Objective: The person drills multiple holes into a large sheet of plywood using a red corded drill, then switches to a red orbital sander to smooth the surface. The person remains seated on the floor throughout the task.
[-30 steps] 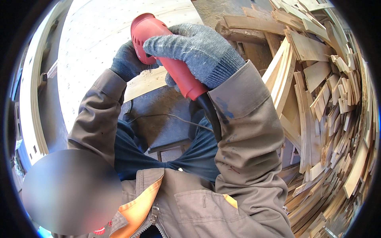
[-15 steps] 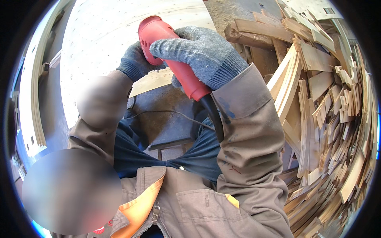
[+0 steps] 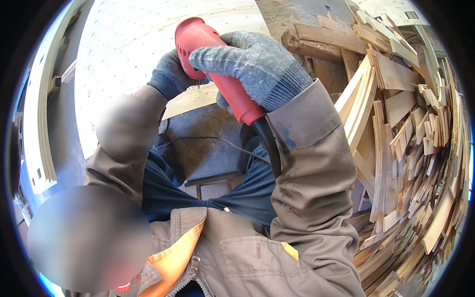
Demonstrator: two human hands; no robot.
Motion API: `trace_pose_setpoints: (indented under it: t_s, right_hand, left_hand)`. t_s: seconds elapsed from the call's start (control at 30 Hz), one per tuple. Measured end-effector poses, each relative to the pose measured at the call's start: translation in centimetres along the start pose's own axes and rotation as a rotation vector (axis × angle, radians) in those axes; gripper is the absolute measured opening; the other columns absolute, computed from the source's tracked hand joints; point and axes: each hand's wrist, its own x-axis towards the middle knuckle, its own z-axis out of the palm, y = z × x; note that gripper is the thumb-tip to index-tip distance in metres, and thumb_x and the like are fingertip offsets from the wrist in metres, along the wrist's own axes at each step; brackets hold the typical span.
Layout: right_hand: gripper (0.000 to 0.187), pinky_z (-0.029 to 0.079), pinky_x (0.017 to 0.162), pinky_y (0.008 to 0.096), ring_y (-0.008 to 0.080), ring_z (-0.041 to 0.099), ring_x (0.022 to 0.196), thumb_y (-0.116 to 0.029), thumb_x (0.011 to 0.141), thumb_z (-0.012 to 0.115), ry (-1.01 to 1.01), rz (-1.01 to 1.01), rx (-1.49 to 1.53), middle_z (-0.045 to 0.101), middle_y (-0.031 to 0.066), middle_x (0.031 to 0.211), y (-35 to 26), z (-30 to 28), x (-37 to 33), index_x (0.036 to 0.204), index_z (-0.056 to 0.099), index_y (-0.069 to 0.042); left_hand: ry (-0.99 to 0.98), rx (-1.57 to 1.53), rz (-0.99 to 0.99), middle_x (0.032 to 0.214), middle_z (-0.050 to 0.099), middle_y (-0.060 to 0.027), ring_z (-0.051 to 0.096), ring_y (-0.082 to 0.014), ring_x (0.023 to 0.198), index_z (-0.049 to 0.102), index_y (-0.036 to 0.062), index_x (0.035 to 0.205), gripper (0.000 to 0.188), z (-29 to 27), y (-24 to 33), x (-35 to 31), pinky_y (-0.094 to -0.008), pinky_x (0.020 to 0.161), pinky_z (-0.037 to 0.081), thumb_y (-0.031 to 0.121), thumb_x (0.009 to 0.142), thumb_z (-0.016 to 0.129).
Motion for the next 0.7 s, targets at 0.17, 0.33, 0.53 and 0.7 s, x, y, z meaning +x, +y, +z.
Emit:
trace_pose_setpoints:
  t_s: [0.17, 0.33, 0.53, 0.7]
  right_hand:
    - [0.055, 0.058, 0.056, 0.0278, 0.0163, 0.067, 0.063, -0.042, 0.089, 0.076, 0.025, 0.032, 0.002, 0.068, 0.0116, 0.091, 0.1, 0.3, 0.0, 0.121, 0.063, 0.001]
    - [0.050, 0.056, 0.054, 0.0262, 0.0142, 0.064, 0.061, -0.041, 0.090, 0.076, 0.046, 0.040, -0.001, 0.068, 0.0089, 0.090, 0.0, 0.5, 0.1, 0.118, 0.064, -0.001]
    - [0.052, 0.057, 0.054, 0.0268, 0.0148, 0.066, 0.062, -0.042, 0.089, 0.077, 0.066, 0.061, -0.018, 0.069, 0.0092, 0.091, 0.1, 0.4, -0.1, 0.120, 0.064, -0.002]
    - [0.055, 0.057, 0.054, 0.0267, 0.0149, 0.066, 0.063, -0.042, 0.088, 0.078, 0.069, 0.067, -0.025, 0.069, 0.0095, 0.093, -0.1, 0.5, -0.1, 0.123, 0.064, -0.002]
  left_hand:
    - [0.006, 0.274, 0.076, 0.127, 0.070, -0.0076, 0.066, -0.0188, 0.115, 0.057, 0.0063, 0.136, 0.077, -0.4, -0.4, 0.2, -0.0382, 0.101, 0.057, 0.008, 0.068, 0.094]
    - [0.009, 0.367, 0.103, 0.125, 0.071, -0.0068, 0.067, -0.0174, 0.113, 0.059, 0.0069, 0.134, 0.078, -0.7, -0.4, 0.0, -0.0367, 0.099, 0.057, 0.010, 0.065, 0.097]
    - [0.031, 0.450, 0.066, 0.140, 0.059, -0.0144, 0.058, -0.0288, 0.127, 0.047, 0.0063, 0.145, 0.054, 1.0, 0.0, -0.2, -0.0498, 0.108, 0.051, 0.019, 0.096, 0.067]
    - [0.052, 0.441, 0.054, 0.143, 0.056, -0.0168, 0.057, -0.0317, 0.129, 0.045, 0.0051, 0.147, 0.048, 1.8, 0.5, -0.8, -0.0531, 0.109, 0.050, 0.019, 0.103, 0.058]
